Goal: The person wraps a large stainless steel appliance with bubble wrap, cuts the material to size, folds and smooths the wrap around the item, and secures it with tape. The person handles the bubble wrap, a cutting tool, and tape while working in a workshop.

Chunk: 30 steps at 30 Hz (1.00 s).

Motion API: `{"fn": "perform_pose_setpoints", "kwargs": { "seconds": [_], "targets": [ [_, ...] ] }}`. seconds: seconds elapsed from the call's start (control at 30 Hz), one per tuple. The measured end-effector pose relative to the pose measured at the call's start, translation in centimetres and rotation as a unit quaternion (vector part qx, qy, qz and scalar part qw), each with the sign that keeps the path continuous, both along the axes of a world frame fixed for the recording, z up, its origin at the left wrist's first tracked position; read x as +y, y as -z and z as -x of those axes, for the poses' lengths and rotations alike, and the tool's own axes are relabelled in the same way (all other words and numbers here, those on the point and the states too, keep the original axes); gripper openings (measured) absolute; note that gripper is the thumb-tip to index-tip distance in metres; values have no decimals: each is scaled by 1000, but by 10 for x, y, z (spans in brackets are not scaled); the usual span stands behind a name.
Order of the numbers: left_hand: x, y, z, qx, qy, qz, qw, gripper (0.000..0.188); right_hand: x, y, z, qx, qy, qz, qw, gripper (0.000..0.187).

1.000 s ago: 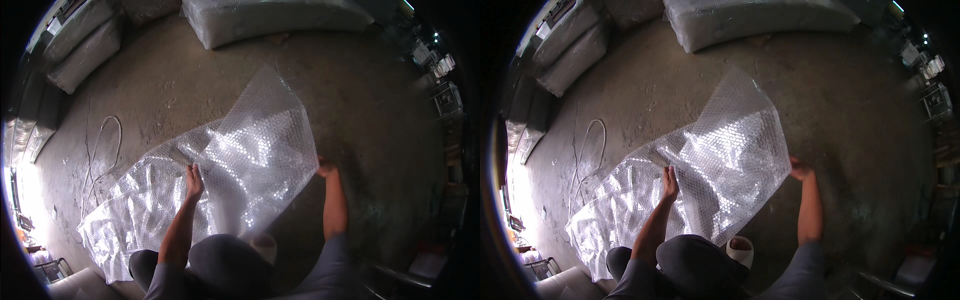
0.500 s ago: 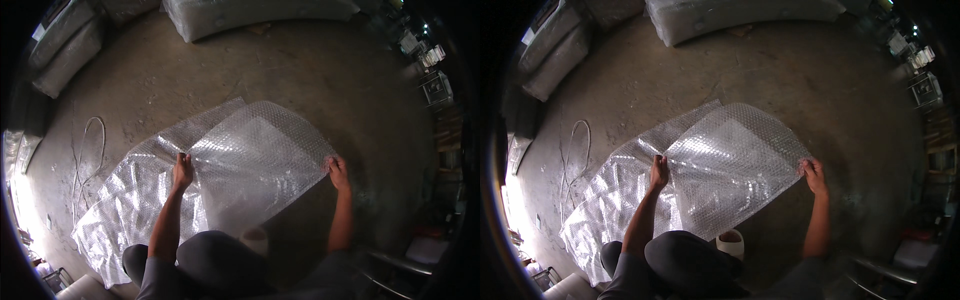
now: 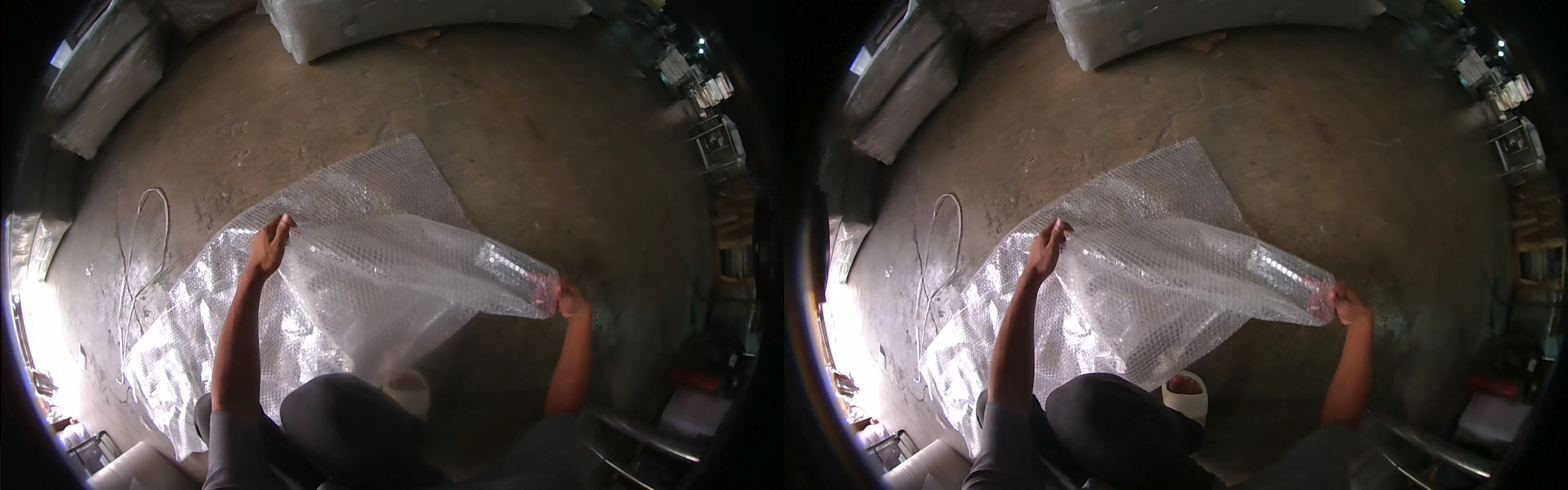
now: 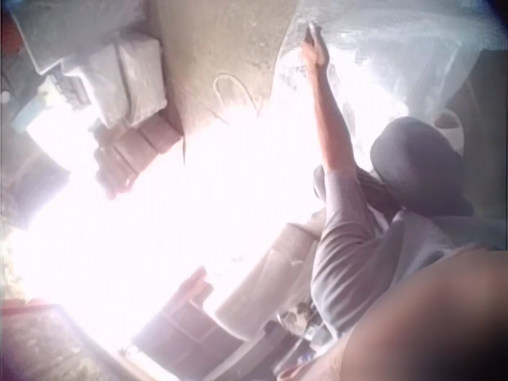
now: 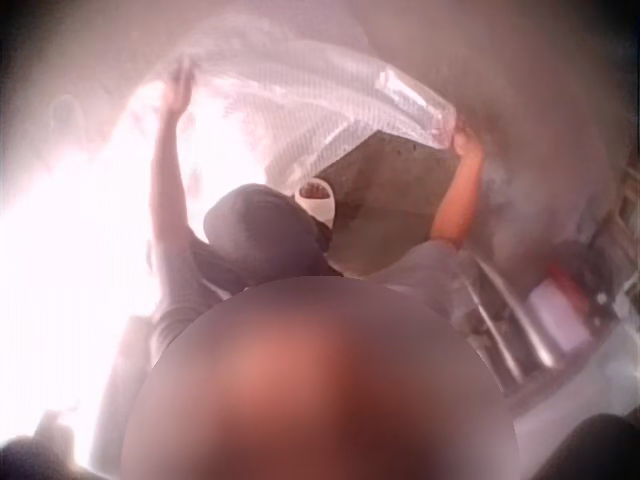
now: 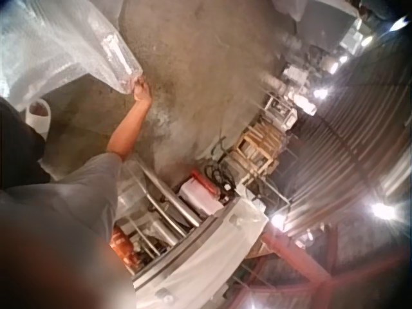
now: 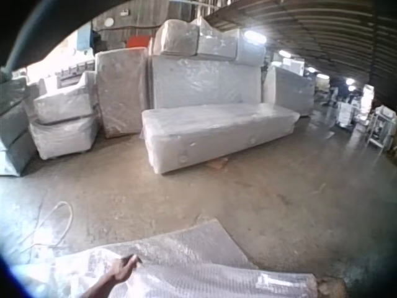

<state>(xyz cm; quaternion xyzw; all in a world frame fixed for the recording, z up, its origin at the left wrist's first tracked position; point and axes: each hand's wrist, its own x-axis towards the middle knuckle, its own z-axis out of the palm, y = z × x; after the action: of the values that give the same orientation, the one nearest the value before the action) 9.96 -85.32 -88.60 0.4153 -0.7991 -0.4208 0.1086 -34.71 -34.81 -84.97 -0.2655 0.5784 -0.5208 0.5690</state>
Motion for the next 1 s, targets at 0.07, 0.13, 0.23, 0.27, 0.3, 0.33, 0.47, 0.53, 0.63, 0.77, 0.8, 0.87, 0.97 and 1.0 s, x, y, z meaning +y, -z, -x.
{"fn": "perform_pose_setpoints", "kwargs": {
  "seconds": [0.07,0.13,0.23,0.27,0.3,0.33,0.47,0.53,0.63,0.77,0.8,0.87,0.97,1.0],
  "targets": [
    [-7,10,-11,-61,80,-144,984,90,3,10,-5,17,7,38,999,84],
    [-8,20,-20,-62,106,-179,976,95,-3,10,-12,-29,-15,108,994,95],
    [-3,22,-31,-89,170,-201,961,98,-32,-4,-19,-323,-36,59,944,100],
    [-1,22,-32,-105,212,-165,958,97,-47,-7,-19,-400,-42,-1,916,91],
    [0,20,-35,-129,250,-121,952,97,-64,-12,-14,-453,-50,-75,887,82],
    [1,19,-38,-172,245,-120,947,99,-77,-12,-18,-442,-64,-119,887,73],
    [-1,15,-79,-213,230,56,948,103,-109,-11,-18,-19,-154,-150,976,35],
    [-8,18,-120,-284,174,64,941,95,-109,-11,-6,56,-104,-94,989,31],
    [-10,19,-209,-410,75,82,905,87,-92,-16,34,18,-36,16,999,30],
    [24,31,-320,-480,-63,57,873,89,-67,-17,93,31,125,20,991,40],
    [31,38,-339,-482,-95,7,871,91,-64,-13,103,80,223,-50,970,48],
    [44,50,-370,-442,-142,-29,885,90,-61,-8,115,87,224,21,971,51],
    [53,68,-393,-356,-179,36,917,74,-74,1,119,153,123,-148,969,59],
    [55,72,-397,-327,-195,57,923,70,-82,3,119,204,162,-307,915,61]
  ]
}}
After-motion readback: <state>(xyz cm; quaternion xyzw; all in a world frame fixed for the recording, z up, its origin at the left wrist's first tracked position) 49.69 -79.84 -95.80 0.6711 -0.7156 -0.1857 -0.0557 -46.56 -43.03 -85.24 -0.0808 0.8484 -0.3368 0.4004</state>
